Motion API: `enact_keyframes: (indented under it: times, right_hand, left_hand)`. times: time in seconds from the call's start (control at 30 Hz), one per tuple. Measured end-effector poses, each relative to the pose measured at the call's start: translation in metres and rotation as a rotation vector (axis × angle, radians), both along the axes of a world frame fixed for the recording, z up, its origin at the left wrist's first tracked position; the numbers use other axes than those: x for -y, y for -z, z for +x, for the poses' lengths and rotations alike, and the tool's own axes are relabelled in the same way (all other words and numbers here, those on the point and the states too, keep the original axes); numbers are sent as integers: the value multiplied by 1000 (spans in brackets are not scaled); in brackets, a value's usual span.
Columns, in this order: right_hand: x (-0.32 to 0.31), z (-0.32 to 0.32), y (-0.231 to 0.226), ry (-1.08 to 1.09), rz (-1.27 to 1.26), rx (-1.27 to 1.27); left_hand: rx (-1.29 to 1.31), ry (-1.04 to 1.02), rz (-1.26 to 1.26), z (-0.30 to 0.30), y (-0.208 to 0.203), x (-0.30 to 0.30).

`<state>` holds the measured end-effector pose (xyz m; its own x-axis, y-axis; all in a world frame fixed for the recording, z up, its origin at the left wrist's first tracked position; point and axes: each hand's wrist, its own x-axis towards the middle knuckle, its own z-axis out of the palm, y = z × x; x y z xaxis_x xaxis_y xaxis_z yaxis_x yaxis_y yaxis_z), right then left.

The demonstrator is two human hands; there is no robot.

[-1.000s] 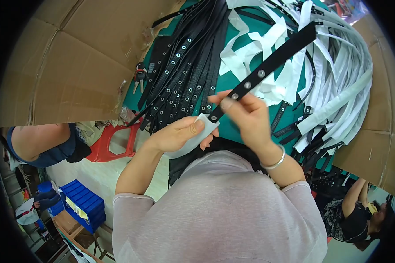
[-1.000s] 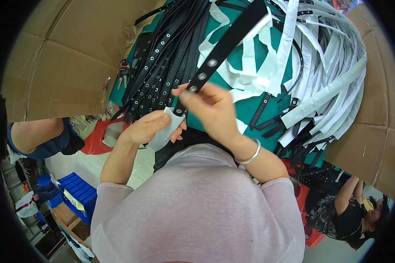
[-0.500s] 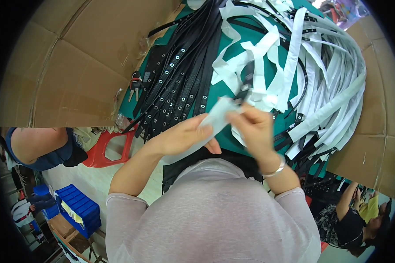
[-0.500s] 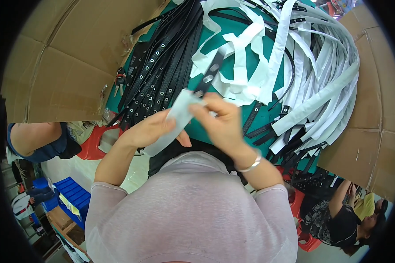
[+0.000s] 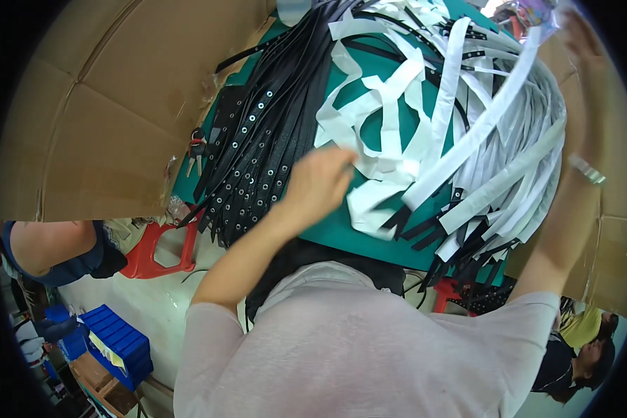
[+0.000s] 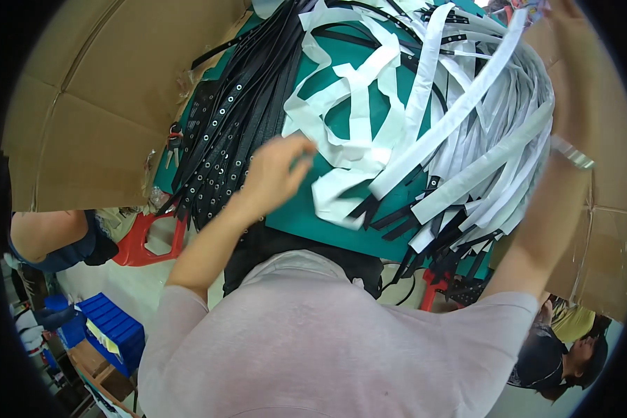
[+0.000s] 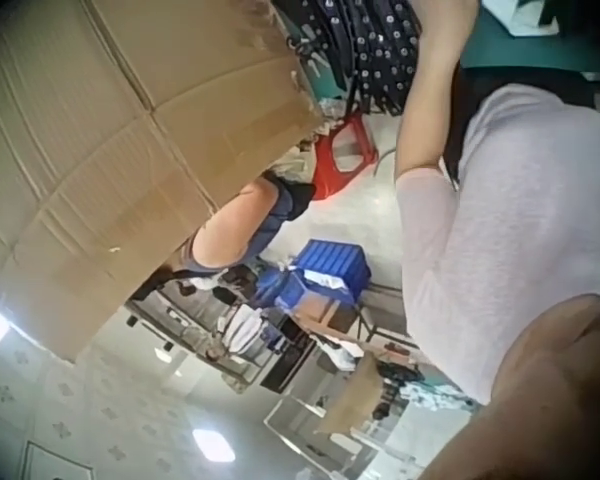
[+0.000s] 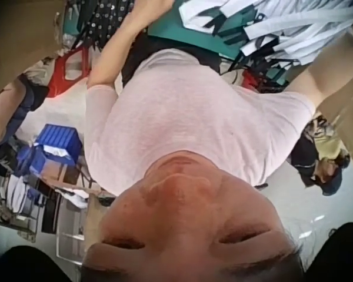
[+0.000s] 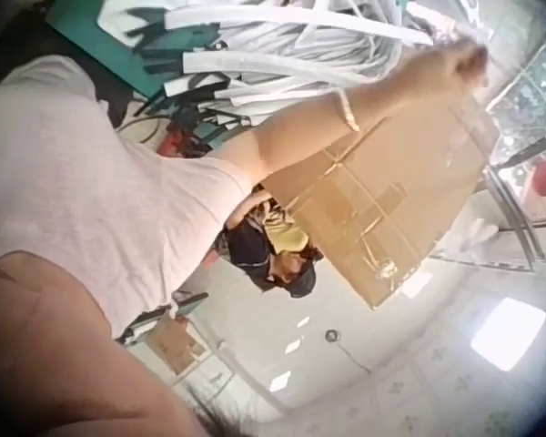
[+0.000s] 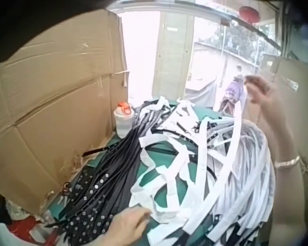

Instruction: Inspecting and organizing black synthetic belts with metal eyelets at a factory workstation.

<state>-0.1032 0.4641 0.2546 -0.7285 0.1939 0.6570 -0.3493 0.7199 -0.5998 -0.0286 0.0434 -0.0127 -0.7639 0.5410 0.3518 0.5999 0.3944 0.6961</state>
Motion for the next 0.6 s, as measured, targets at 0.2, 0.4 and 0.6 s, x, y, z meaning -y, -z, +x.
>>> enact_keyframes:
  times: [0.2, 0.4, 0.6]
  right_hand:
    - [230, 69, 209, -399, 159, 582]
    - [263, 42, 260, -360, -1039, 871]
    - [312, 33, 259, -805, -1619, 782]
  left_hand:
    - [-143, -463, -256, -129, 30, -47]
    - [432, -65, 306, -98, 9, 12]
    - [553, 139, -7, 20, -53, 103]
